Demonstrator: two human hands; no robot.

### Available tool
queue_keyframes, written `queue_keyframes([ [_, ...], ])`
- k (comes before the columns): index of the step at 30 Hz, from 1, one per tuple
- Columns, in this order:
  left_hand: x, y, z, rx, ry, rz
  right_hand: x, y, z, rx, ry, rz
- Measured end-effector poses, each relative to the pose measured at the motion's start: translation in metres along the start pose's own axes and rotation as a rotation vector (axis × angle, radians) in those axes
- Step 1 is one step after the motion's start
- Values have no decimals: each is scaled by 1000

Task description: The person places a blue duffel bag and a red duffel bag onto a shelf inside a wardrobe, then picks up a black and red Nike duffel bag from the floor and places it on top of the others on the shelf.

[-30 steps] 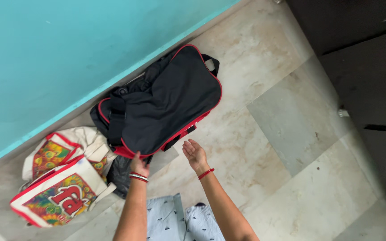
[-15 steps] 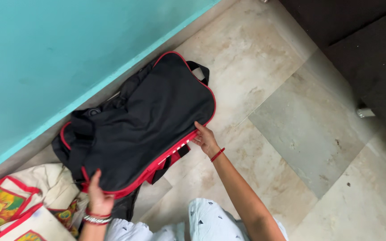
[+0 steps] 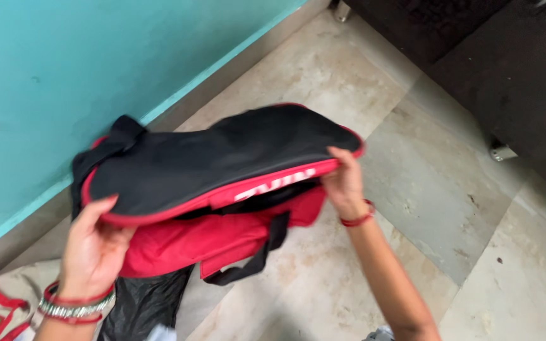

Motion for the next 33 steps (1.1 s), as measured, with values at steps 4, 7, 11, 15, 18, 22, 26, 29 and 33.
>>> queue_keyframes([
  [4, 71, -23, -43, -111, -146, 41, -6, -83, 61, -134, 131, -58],
  [7, 100, -73, -77, -146, -167, 51, -22, -114, 109, -273, 193, 3],
  [11, 126, -149, -89, -49, -339, 233, -68, -125, 156, -254, 327, -109],
  [15, 141, -223, -28, 645, -662, -897, -111, -123, 179, -223, 358, -309],
  [18, 130, -278, -8, 896, -985, -1482, -138, -134, 185, -299, 398, -340],
  [22, 101, -293, -31, 790, -818, -1428, -154, -145, 187, -399, 388, -387],
  [26, 92, -258, -73, 789, -433, -1307, -188, -146, 191, -313, 491, -335],
  [29, 109, -232, -82, 889, -393, -1302, -216, -156, 185, -338, 446, -293],
  [33, 137, -215, -70, 1006, -481, -1150, -248, -158, 172, -337, 407, -108],
])
Point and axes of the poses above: each hand's wrist, its own z-axis away from the middle knuckle, its own x-axis out of the palm, y = z × x, the point moved 6 cm from there along -z, towards the middle knuckle, and after that the axes turned 1 degree about -z, right-handed, at the moved point
